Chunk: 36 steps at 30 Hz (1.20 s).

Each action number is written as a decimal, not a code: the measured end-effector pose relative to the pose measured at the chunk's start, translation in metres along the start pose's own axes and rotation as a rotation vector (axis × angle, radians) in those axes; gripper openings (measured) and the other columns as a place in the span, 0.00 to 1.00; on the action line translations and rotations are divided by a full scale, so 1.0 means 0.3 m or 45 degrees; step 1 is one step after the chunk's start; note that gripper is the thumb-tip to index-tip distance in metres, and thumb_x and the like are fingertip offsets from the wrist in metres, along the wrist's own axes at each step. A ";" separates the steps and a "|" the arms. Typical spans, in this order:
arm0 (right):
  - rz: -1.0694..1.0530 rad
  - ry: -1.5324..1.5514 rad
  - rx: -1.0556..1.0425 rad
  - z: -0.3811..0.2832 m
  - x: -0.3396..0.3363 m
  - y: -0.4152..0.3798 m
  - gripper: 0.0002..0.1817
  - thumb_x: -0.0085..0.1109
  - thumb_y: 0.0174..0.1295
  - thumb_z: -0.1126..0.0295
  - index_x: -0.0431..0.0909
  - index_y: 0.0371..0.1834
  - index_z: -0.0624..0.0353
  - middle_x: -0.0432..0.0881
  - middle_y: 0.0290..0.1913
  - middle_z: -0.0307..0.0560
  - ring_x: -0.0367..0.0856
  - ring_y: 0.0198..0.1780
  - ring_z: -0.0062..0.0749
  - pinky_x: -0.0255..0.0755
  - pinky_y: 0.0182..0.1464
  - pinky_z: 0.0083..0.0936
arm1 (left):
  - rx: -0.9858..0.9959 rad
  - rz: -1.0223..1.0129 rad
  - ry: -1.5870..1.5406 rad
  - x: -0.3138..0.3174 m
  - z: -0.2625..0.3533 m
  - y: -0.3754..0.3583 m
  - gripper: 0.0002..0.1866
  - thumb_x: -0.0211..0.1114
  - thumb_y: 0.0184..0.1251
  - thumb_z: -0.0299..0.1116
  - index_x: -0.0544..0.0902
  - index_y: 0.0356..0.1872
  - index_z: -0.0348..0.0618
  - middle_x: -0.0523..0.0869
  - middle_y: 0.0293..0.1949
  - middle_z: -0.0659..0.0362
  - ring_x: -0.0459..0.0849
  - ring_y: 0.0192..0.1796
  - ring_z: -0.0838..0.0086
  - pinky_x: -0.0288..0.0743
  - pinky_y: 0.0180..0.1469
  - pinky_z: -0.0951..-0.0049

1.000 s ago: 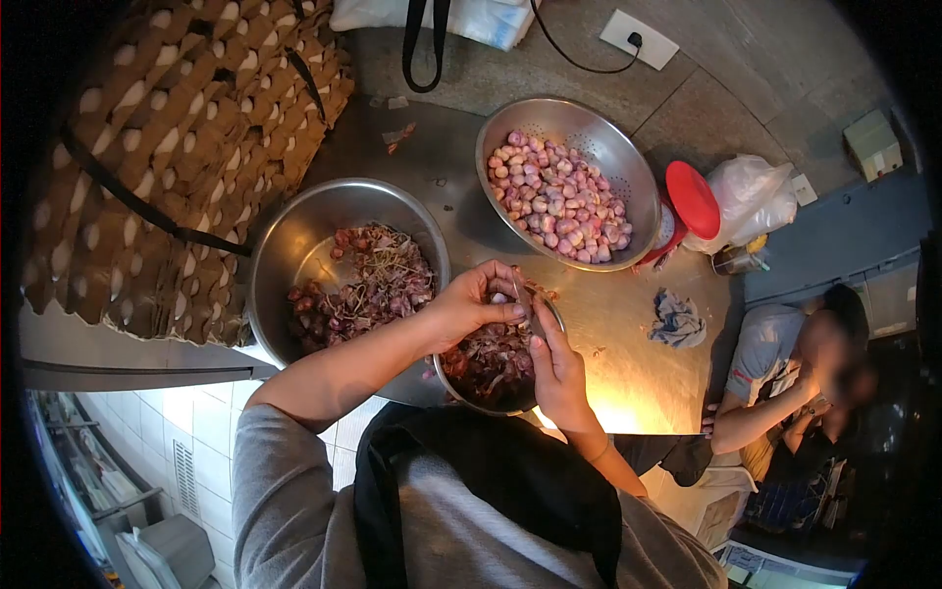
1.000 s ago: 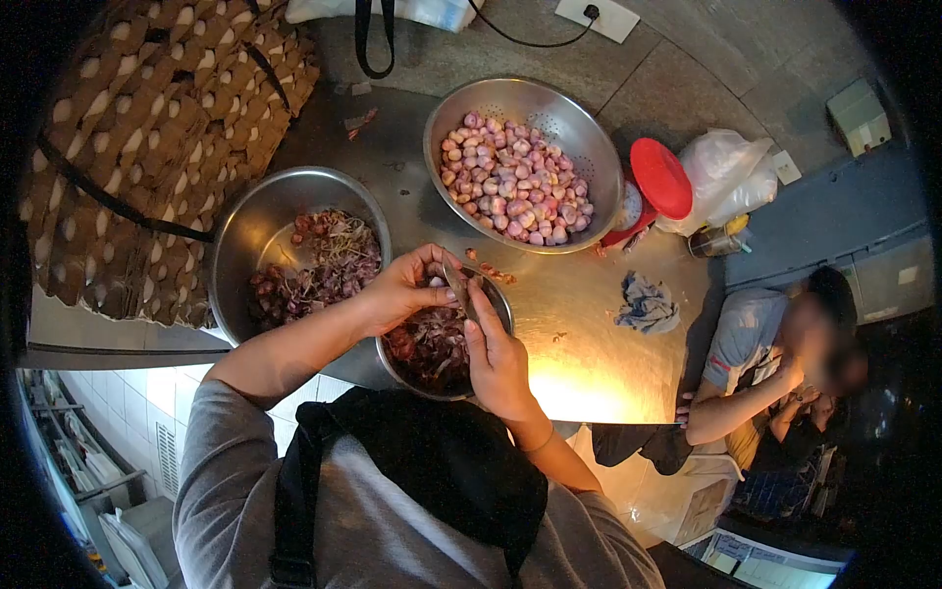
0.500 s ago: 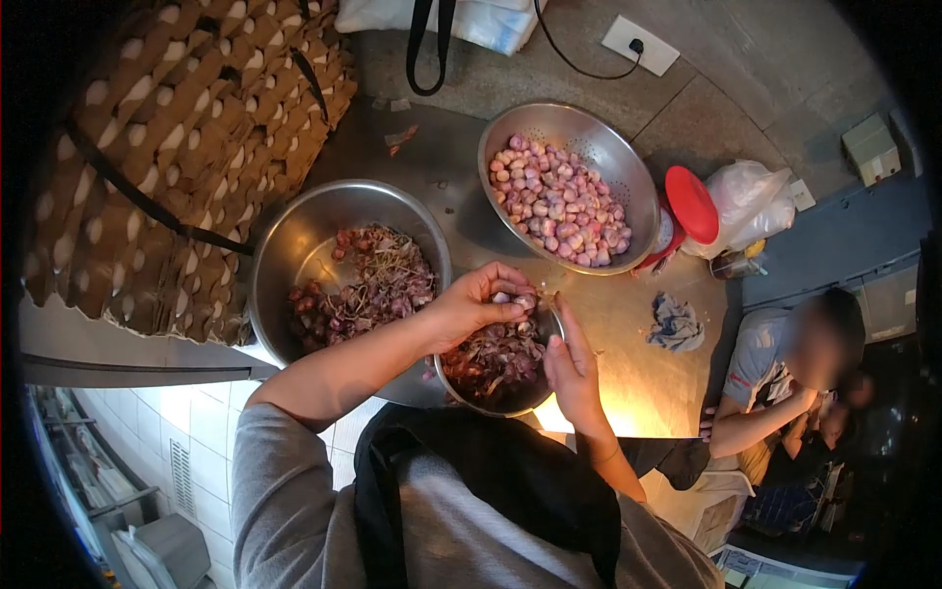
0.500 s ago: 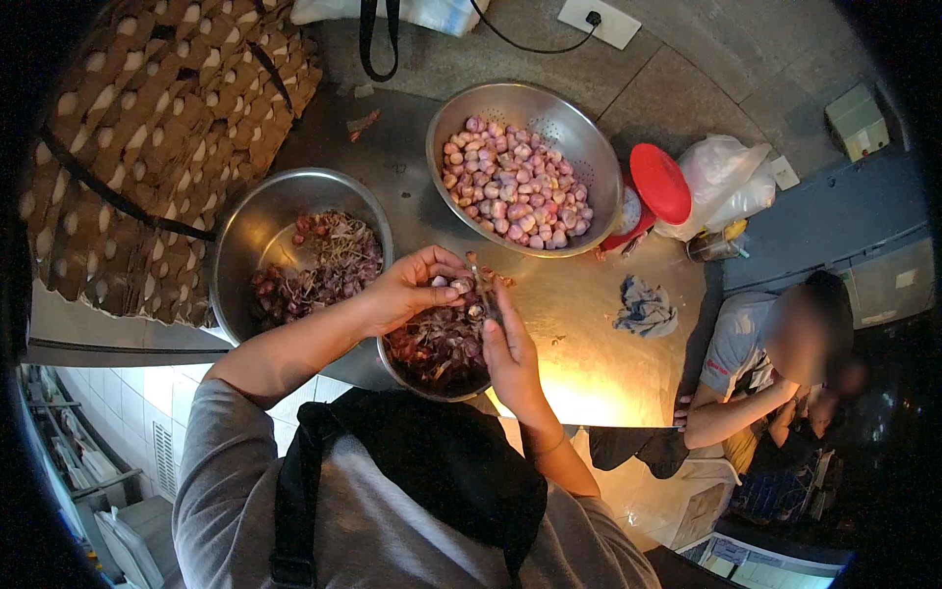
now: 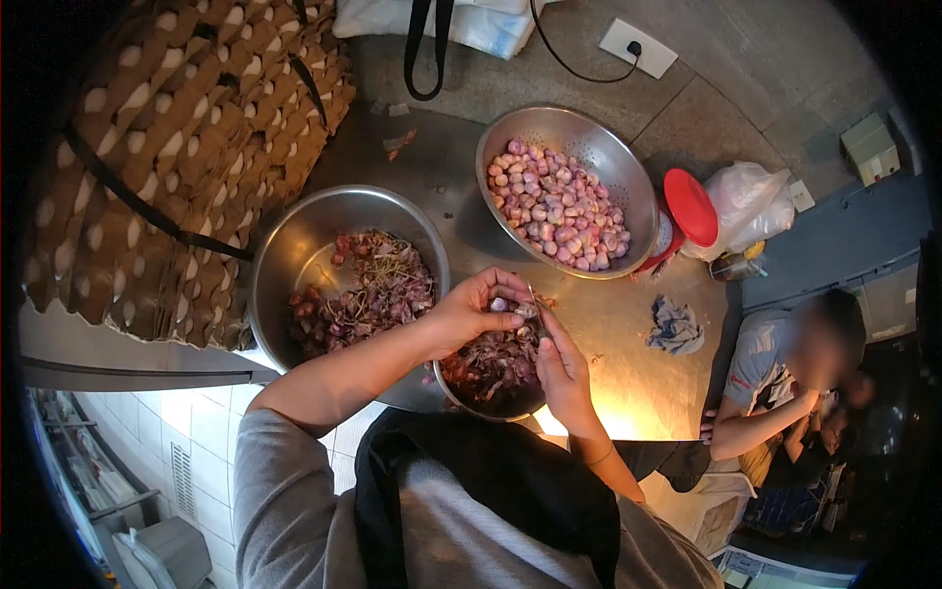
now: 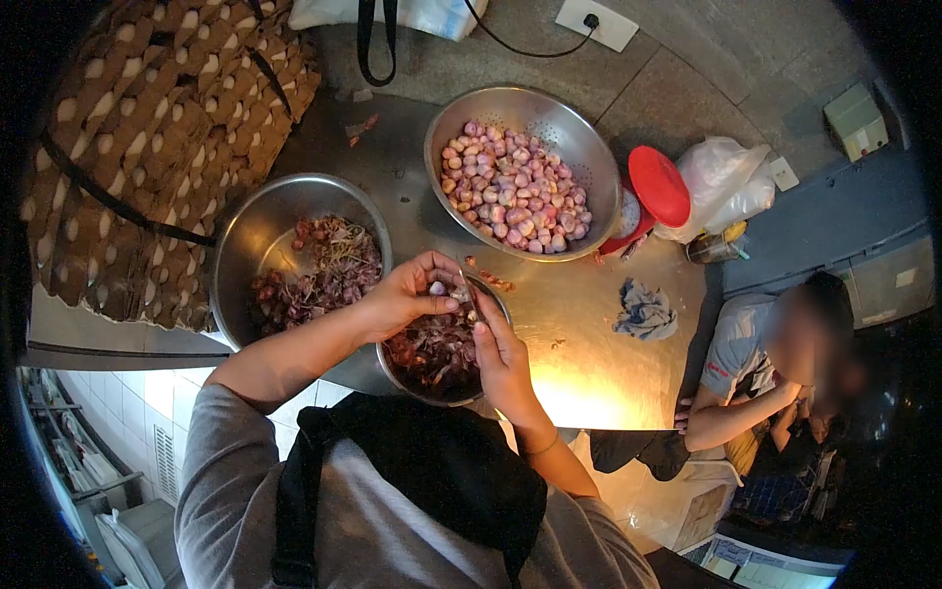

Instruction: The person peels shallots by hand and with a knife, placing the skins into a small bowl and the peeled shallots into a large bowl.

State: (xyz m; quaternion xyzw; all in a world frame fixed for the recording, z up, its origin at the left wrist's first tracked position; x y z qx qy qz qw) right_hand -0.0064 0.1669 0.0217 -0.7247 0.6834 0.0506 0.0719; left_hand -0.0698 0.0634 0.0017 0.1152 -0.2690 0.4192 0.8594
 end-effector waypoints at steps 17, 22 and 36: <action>0.022 0.226 0.105 0.007 -0.006 -0.013 0.22 0.40 0.67 0.66 0.57 0.64 0.59 0.60 0.18 0.29 0.55 0.17 0.12 0.49 0.18 0.10 | -0.113 0.045 -0.052 -0.012 -0.027 -0.007 0.11 0.56 0.63 0.28 0.73 0.46 0.39 0.77 0.43 0.60 0.76 0.47 0.76 0.72 0.52 0.72; 0.068 0.273 0.152 0.038 -0.055 -0.009 0.22 0.39 0.67 0.70 0.57 0.65 0.58 0.70 0.34 0.31 0.55 0.21 0.09 0.52 0.23 0.06 | -0.230 0.058 -0.137 -0.014 -0.035 -0.010 0.13 0.56 0.63 0.30 0.73 0.49 0.43 0.77 0.43 0.63 0.74 0.44 0.79 0.71 0.47 0.76; -0.026 0.131 0.033 -0.015 0.033 -0.016 0.22 0.39 0.66 0.72 0.56 0.64 0.61 0.66 0.59 0.43 0.68 0.47 0.22 0.63 0.47 0.15 | -0.157 0.037 -0.142 -0.017 -0.054 0.003 0.10 0.51 0.67 0.36 0.74 0.44 0.45 0.78 0.37 0.65 0.74 0.36 0.81 0.68 0.40 0.79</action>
Point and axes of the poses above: each hand's wrist, its own y-axis towards the middle knuckle, its own x-axis out of the palm, z = x × y, the point moved 9 cm from there along y, towards the middle knuckle
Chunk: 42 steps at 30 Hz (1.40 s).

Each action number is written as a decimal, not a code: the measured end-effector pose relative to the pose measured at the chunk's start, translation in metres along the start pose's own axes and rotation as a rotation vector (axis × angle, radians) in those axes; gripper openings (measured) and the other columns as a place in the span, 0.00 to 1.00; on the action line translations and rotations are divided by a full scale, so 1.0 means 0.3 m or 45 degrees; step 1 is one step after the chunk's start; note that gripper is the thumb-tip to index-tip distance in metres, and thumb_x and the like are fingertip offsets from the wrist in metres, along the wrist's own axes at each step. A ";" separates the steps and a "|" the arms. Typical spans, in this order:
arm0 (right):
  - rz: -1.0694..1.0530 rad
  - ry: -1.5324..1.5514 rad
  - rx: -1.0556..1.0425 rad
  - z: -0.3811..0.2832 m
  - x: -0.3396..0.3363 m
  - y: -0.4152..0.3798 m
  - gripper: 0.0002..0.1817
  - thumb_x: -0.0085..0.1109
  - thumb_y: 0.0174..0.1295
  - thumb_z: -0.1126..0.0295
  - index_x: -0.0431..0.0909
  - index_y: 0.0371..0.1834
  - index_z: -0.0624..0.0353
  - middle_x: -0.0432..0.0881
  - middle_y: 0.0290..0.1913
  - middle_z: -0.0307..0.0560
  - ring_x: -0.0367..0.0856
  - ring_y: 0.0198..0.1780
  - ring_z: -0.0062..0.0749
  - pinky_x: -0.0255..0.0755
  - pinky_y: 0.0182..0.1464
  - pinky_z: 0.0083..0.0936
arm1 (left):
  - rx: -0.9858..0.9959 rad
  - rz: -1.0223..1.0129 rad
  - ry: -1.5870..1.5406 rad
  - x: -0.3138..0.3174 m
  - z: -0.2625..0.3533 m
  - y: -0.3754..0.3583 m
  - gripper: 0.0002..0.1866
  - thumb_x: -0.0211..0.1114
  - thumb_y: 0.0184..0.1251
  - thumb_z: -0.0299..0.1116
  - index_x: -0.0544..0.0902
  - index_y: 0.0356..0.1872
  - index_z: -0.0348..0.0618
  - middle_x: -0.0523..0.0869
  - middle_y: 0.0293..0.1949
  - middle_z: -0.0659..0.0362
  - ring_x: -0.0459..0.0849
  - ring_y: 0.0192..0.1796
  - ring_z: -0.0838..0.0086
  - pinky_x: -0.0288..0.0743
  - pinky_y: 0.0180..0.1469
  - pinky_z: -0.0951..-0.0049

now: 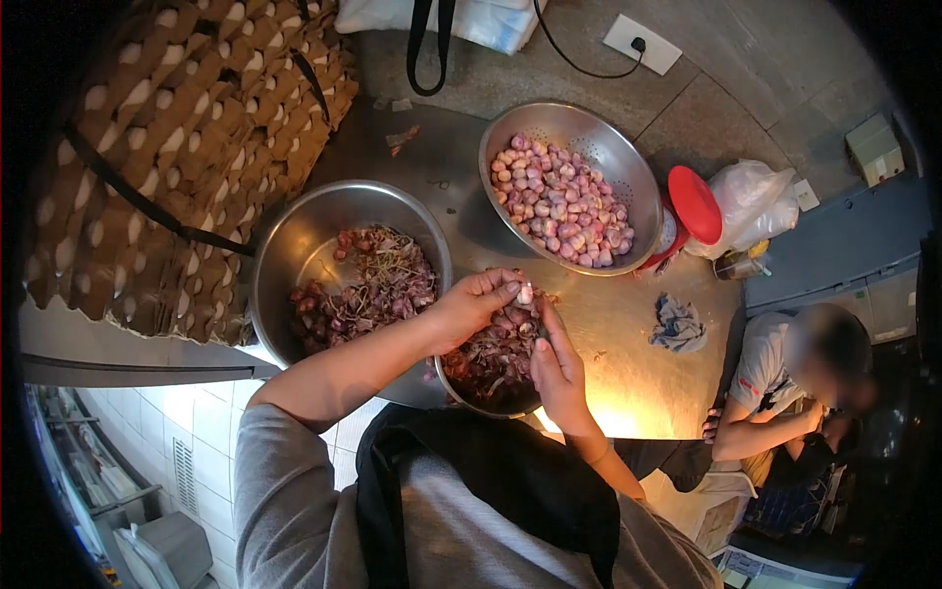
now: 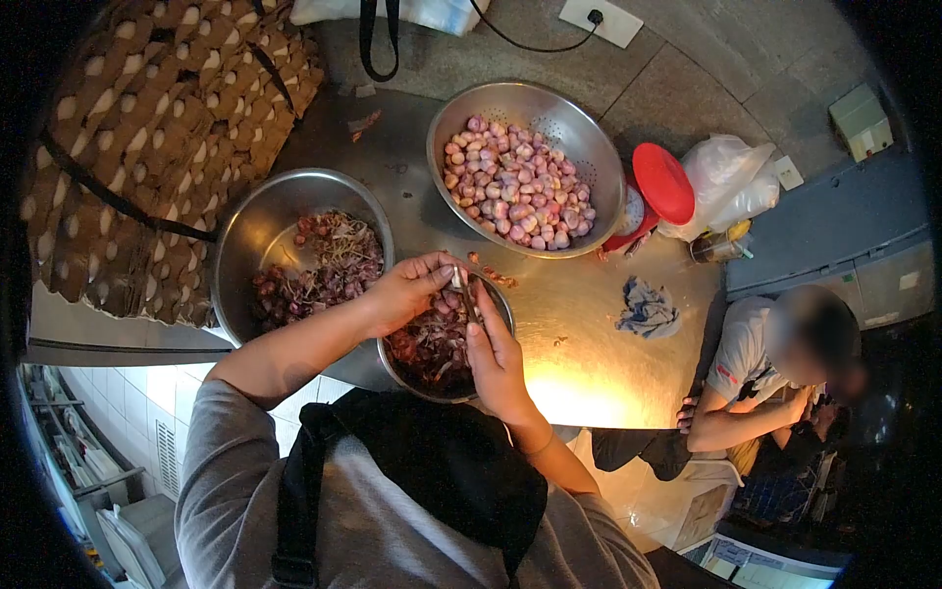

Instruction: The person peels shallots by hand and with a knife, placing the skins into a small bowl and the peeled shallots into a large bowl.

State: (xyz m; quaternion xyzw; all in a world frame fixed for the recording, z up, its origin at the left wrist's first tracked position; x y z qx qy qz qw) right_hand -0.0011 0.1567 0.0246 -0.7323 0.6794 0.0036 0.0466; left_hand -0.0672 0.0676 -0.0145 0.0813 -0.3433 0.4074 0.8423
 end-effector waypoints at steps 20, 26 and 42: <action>0.120 0.162 -0.052 0.000 -0.081 -0.023 0.22 0.40 0.67 0.70 0.57 0.64 0.60 0.71 0.36 0.34 0.58 0.24 0.10 0.58 0.27 0.08 | 0.026 0.373 -0.065 -0.057 0.161 0.010 0.05 0.55 0.65 0.34 0.76 0.38 0.48 0.79 0.44 0.62 0.74 0.39 0.81 0.66 0.43 0.81; 0.057 0.104 -0.100 0.003 -0.062 -0.039 0.22 0.42 0.66 0.69 0.60 0.62 0.62 0.72 0.51 0.45 0.70 0.44 0.23 0.63 0.48 0.17 | 0.219 0.469 0.004 -0.036 0.333 0.246 0.09 0.55 0.64 0.30 0.73 0.43 0.41 0.77 0.38 0.61 0.73 0.39 0.77 0.68 0.48 0.76; 0.020 0.076 -0.086 0.076 -0.045 -0.020 0.22 0.43 0.65 0.69 0.60 0.62 0.64 0.66 0.60 0.54 0.61 0.62 0.34 0.52 0.63 0.24 | 0.127 0.402 0.432 -0.048 0.122 -0.007 0.17 0.57 0.61 0.25 0.62 0.48 0.41 0.74 0.38 0.56 0.78 0.45 0.69 0.77 0.43 0.73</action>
Point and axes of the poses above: each hand's wrist, its own y-axis towards the middle knuckle, its own x-axis out of the palm, z = x × y, the point moved 9 cm from there along y, towards the middle knuckle
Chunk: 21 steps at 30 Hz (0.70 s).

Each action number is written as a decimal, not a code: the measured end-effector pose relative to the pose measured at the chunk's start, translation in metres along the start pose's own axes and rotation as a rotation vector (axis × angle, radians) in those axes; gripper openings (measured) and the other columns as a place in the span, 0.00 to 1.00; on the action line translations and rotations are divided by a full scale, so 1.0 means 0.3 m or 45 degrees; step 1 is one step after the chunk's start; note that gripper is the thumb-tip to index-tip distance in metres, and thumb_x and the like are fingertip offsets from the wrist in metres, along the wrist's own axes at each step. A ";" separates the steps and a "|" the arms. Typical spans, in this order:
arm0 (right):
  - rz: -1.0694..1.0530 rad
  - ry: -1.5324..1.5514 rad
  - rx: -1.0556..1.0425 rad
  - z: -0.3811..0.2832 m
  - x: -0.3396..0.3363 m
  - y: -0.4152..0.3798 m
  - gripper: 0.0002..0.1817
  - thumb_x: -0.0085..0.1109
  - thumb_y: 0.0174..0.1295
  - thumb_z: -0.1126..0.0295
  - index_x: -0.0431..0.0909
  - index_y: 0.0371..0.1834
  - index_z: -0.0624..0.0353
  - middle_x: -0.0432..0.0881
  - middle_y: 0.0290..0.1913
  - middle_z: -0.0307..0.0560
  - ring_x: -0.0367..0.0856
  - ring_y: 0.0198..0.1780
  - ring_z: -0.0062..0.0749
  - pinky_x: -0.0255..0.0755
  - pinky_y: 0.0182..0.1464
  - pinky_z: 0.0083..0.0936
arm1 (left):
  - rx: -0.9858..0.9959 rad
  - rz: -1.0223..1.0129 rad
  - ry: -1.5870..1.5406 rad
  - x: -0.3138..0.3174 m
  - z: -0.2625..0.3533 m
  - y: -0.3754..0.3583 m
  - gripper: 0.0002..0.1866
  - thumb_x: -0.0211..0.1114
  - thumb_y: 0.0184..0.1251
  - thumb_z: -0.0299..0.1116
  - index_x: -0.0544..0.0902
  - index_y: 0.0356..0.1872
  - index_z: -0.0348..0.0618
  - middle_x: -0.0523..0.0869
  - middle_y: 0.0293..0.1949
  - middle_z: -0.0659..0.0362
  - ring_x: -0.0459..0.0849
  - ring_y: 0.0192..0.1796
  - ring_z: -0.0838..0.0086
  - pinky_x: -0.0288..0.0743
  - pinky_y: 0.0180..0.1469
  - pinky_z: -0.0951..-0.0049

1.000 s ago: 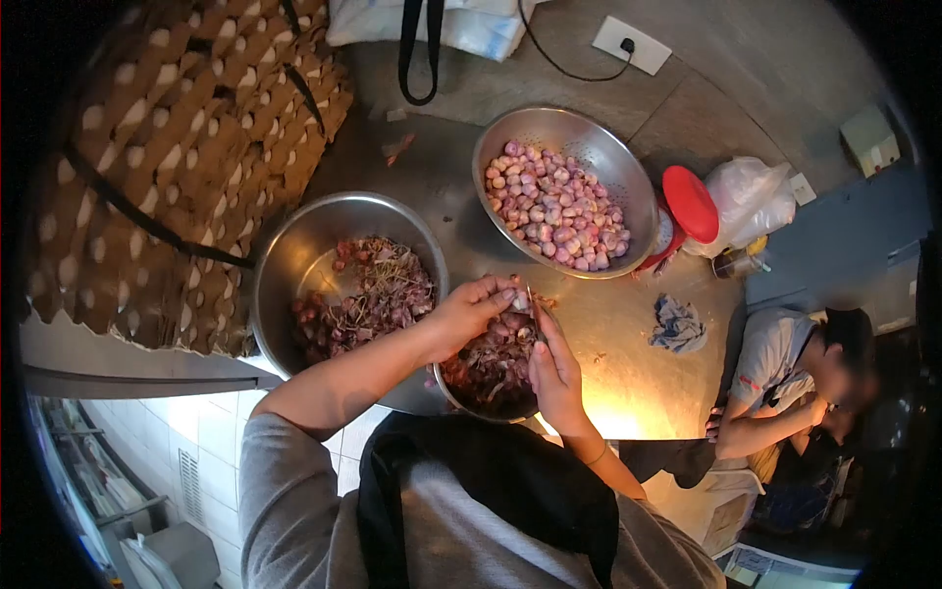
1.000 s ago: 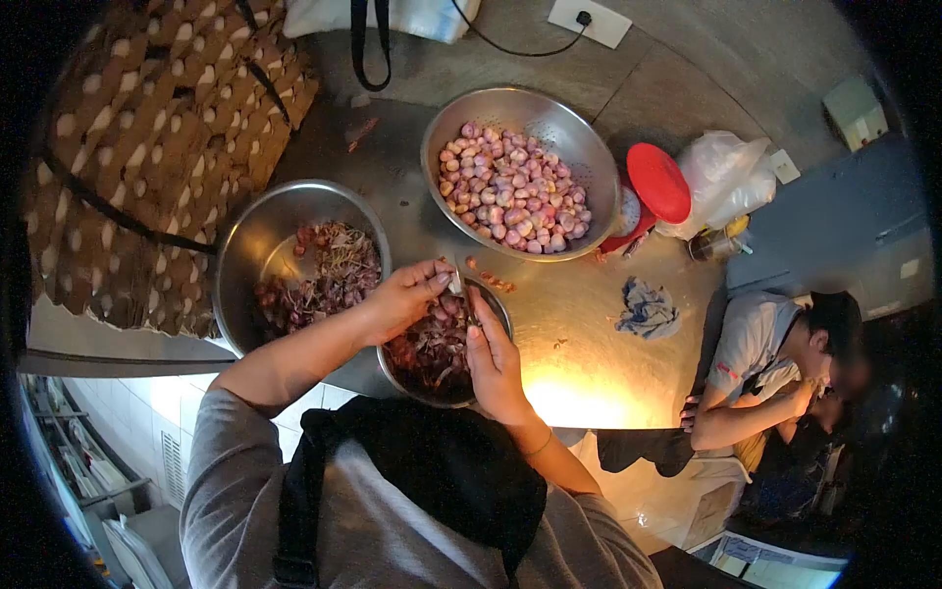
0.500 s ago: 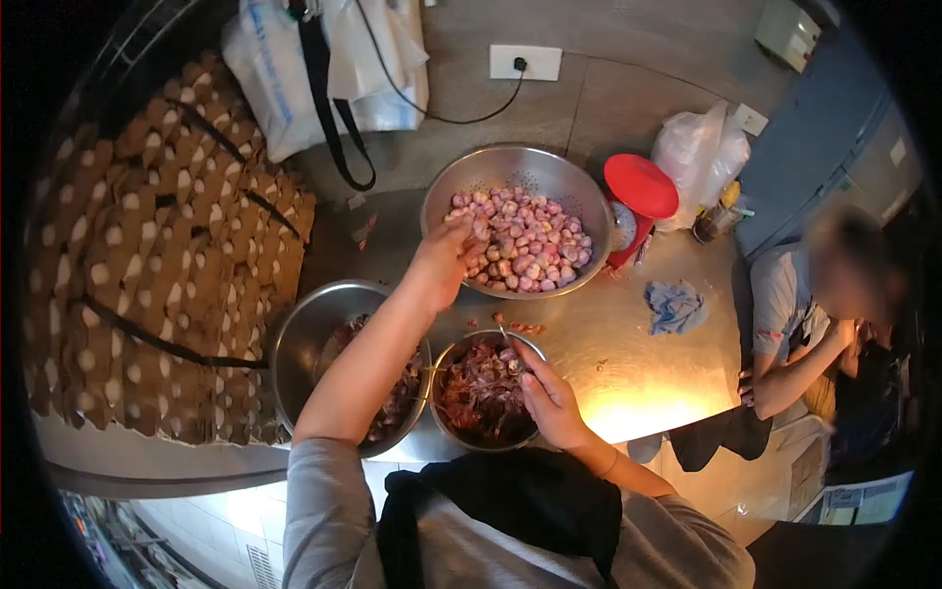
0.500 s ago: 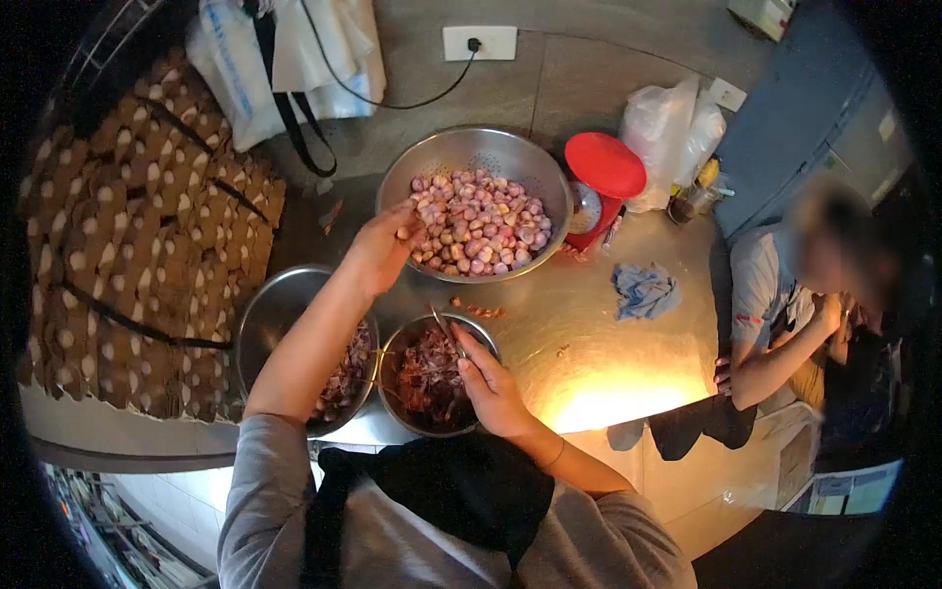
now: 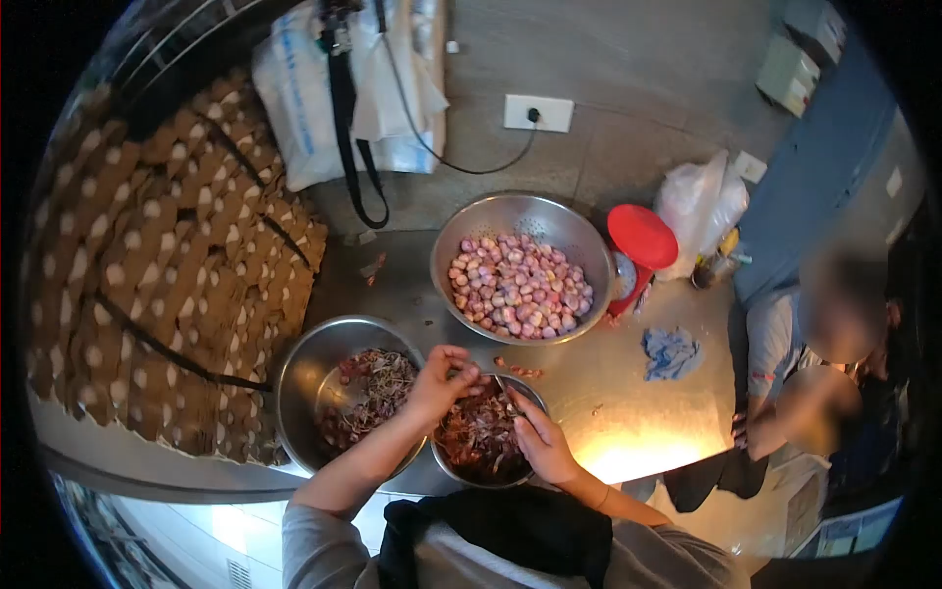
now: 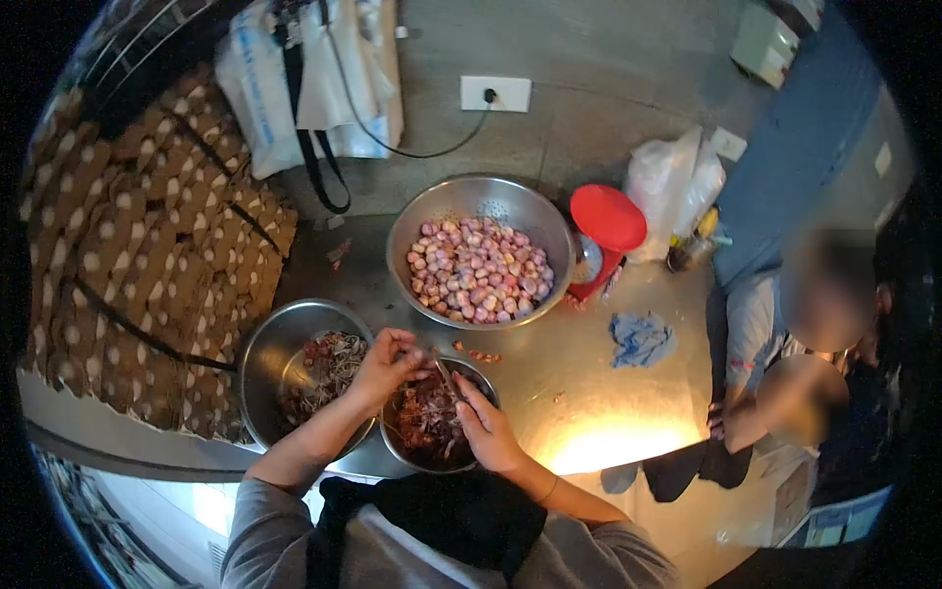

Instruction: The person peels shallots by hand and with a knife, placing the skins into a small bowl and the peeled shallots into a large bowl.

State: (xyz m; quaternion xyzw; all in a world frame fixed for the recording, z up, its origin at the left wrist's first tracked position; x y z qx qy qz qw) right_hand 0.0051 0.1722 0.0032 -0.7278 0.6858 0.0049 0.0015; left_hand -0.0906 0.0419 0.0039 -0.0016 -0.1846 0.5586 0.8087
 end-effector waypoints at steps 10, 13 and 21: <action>0.043 0.154 0.126 -0.024 0.017 0.007 0.25 0.38 0.68 0.69 0.49 0.68 0.55 0.61 0.21 0.29 0.57 0.19 0.11 0.55 0.21 0.09 | 0.262 -0.305 0.425 0.053 -0.026 0.033 0.14 0.57 0.61 0.24 0.67 0.47 0.39 0.77 0.37 0.58 0.77 0.41 0.77 0.76 0.39 0.79; 0.059 0.206 0.167 -0.005 0.009 0.000 0.25 0.37 0.68 0.69 0.49 0.68 0.55 0.60 0.20 0.29 0.57 0.18 0.11 0.56 0.20 0.09 | 0.353 -0.392 0.338 0.076 -0.012 0.030 0.11 0.56 0.62 0.23 0.69 0.45 0.39 0.78 0.38 0.59 0.76 0.45 0.76 0.74 0.44 0.78; 0.157 0.487 0.402 0.026 0.021 0.013 0.22 0.36 0.68 0.64 0.54 0.65 0.52 0.60 0.14 0.33 0.54 0.12 0.15 0.51 0.13 0.11 | 0.274 -0.493 0.260 0.113 -0.069 0.019 0.20 0.62 0.53 0.19 0.67 0.47 0.39 0.75 0.37 0.57 0.75 0.42 0.76 0.72 0.43 0.77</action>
Point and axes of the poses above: each hand's wrist, its own y-axis towards the middle knuckle, its own x-axis out of the palm, z = x × y, the point moved 9 cm from there along y, towards the middle knuckle
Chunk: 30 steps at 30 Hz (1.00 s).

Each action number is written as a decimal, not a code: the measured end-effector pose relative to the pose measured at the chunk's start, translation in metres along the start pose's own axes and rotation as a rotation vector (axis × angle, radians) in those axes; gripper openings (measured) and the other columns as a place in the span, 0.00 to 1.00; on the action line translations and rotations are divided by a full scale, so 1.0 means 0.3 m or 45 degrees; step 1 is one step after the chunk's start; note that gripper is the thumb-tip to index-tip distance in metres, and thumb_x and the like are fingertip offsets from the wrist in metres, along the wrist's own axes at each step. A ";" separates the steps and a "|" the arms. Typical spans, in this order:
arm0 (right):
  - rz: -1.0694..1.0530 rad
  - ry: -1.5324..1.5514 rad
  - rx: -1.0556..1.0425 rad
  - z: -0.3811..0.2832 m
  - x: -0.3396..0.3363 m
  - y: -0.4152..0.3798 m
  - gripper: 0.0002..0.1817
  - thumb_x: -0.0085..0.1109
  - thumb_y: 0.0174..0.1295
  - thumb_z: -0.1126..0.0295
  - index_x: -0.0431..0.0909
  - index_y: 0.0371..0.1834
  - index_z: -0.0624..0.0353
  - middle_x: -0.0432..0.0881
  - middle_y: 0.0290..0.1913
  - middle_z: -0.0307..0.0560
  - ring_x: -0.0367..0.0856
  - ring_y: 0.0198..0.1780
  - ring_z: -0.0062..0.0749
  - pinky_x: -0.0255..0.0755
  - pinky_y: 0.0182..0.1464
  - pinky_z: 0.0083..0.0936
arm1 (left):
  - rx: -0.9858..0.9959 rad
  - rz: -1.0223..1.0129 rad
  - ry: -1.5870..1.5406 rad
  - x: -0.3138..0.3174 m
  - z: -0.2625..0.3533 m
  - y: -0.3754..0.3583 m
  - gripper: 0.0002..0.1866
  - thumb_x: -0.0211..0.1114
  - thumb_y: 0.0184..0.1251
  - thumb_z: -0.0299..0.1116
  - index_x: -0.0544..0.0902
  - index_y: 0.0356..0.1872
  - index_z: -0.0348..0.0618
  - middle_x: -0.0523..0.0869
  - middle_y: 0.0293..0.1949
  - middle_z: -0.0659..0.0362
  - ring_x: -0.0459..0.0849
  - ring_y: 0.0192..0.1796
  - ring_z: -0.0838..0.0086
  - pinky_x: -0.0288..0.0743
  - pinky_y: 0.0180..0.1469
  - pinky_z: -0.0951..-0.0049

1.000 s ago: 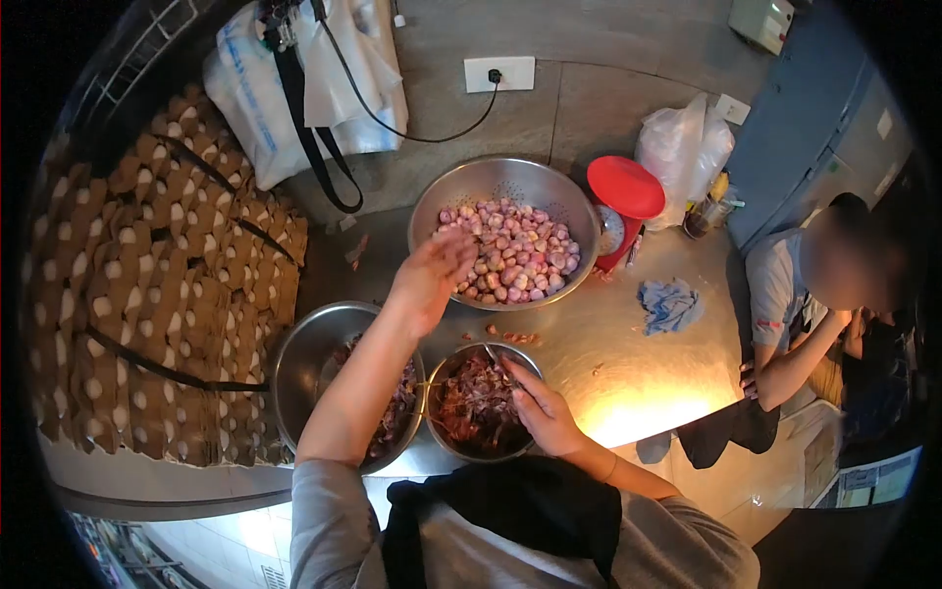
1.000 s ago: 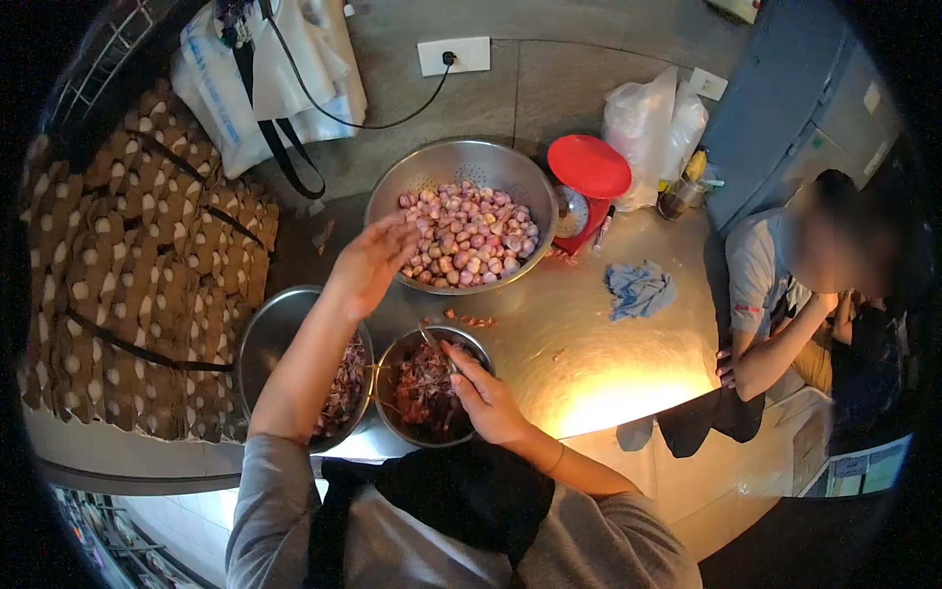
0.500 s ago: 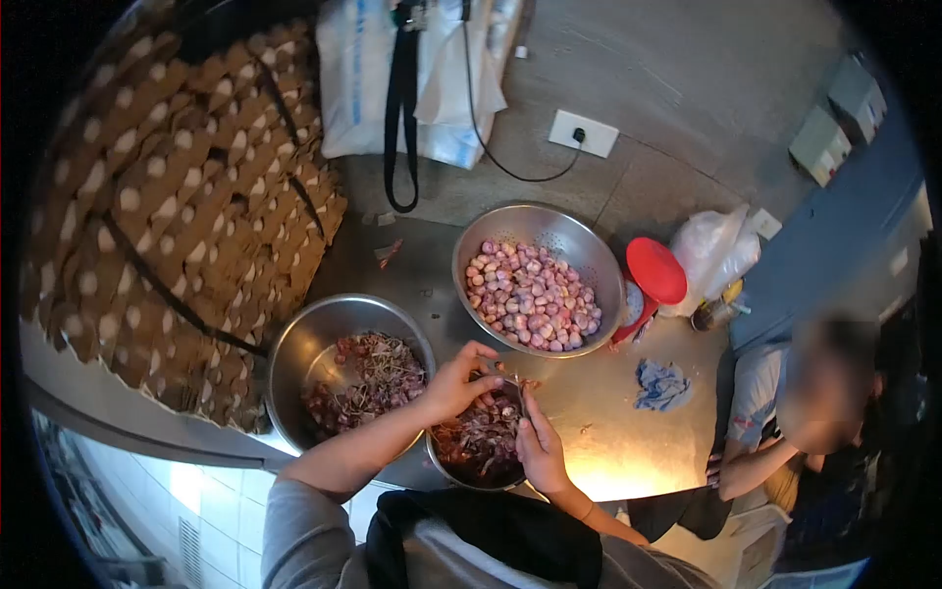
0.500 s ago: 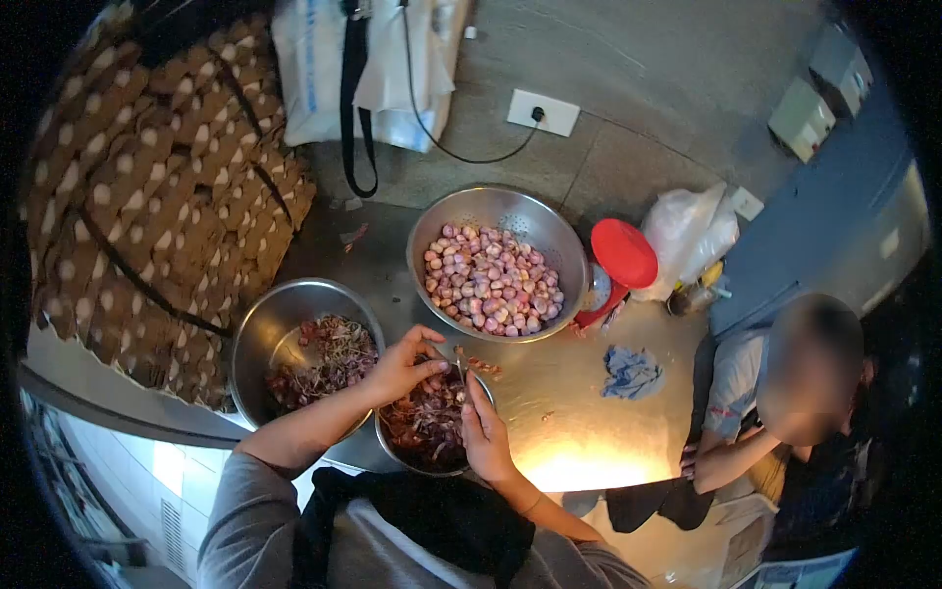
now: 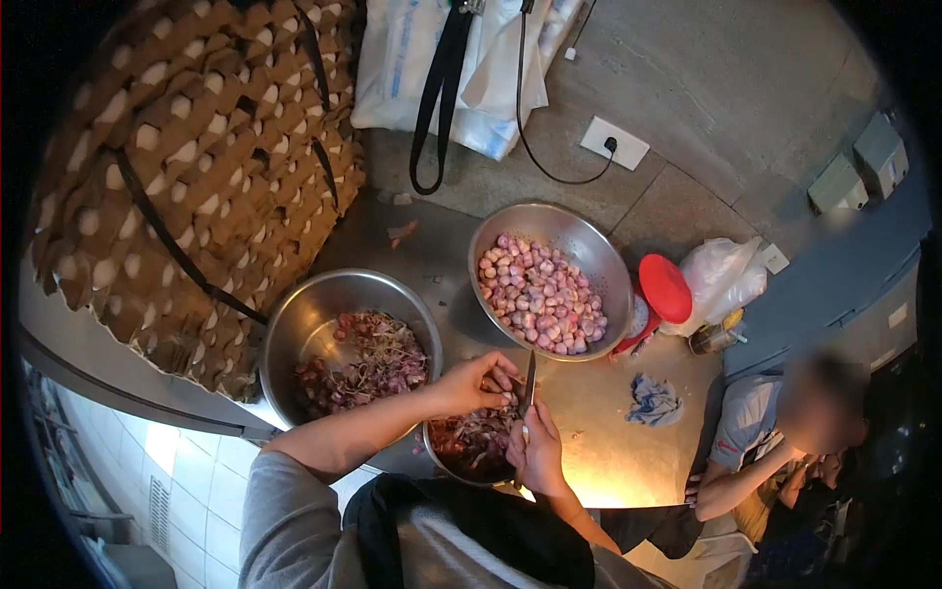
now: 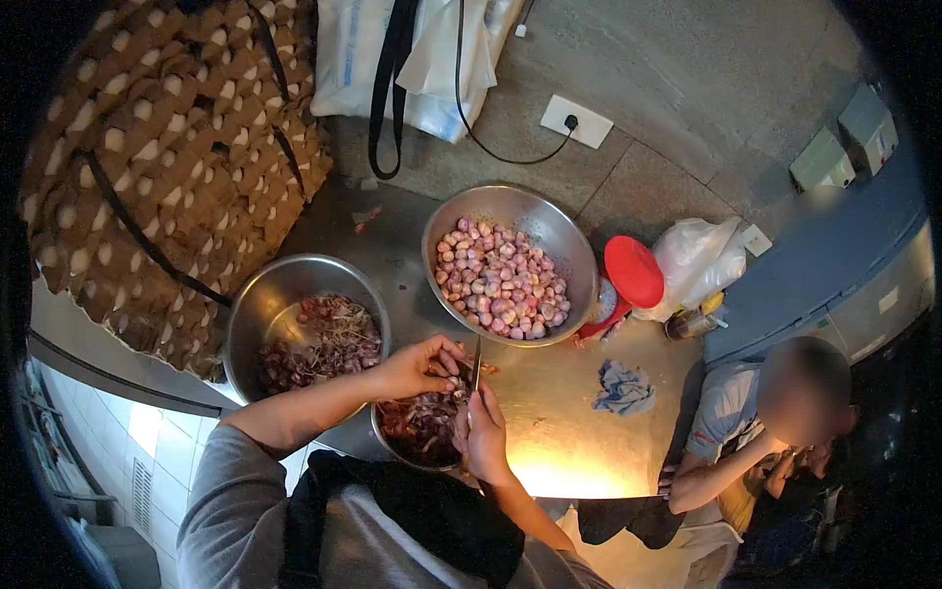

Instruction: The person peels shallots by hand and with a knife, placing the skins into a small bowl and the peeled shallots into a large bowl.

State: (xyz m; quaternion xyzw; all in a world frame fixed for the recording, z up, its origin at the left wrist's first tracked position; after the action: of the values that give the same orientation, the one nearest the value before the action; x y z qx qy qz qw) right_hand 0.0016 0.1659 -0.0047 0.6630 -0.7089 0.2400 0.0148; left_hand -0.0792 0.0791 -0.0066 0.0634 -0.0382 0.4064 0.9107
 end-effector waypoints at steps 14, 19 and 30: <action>-0.216 -0.013 -0.136 0.012 0.033 0.041 0.22 0.35 0.68 0.64 0.52 0.65 0.55 0.59 0.13 0.33 0.54 0.12 0.15 0.50 0.13 0.11 | -0.089 0.114 -0.061 -0.012 0.017 -0.007 0.21 0.63 0.55 0.23 0.66 0.49 0.39 0.73 0.34 0.58 0.75 0.36 0.78 0.74 0.33 0.79; -0.192 -0.016 -0.140 0.024 0.030 0.048 0.22 0.35 0.68 0.65 0.53 0.64 0.56 0.59 0.13 0.34 0.53 0.11 0.15 0.50 0.13 0.11 | 0.001 0.137 0.048 -0.020 0.020 -0.004 0.22 0.63 0.54 0.22 0.65 0.49 0.38 0.73 0.34 0.58 0.75 0.35 0.77 0.74 0.32 0.78; -0.151 -0.103 -0.096 0.029 0.026 0.047 0.21 0.35 0.68 0.65 0.56 0.63 0.54 0.59 0.13 0.32 0.52 0.11 0.14 0.49 0.12 0.12 | 0.024 0.188 0.073 -0.029 0.025 -0.001 0.21 0.63 0.54 0.21 0.66 0.48 0.38 0.72 0.32 0.59 0.76 0.31 0.77 0.75 0.32 0.78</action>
State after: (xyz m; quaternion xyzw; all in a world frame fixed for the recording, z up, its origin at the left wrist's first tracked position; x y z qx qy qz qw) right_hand -0.0101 0.1557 -0.0142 0.7121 -0.6769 0.1846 0.0253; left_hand -0.0849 0.0713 -0.0003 0.0574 -0.0130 0.4744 0.8783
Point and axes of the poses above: each hand's wrist, its own y-axis towards the middle knuckle, its own x-axis out of the palm, z = x × y, the point moved 9 cm from there along y, towards the middle knuckle
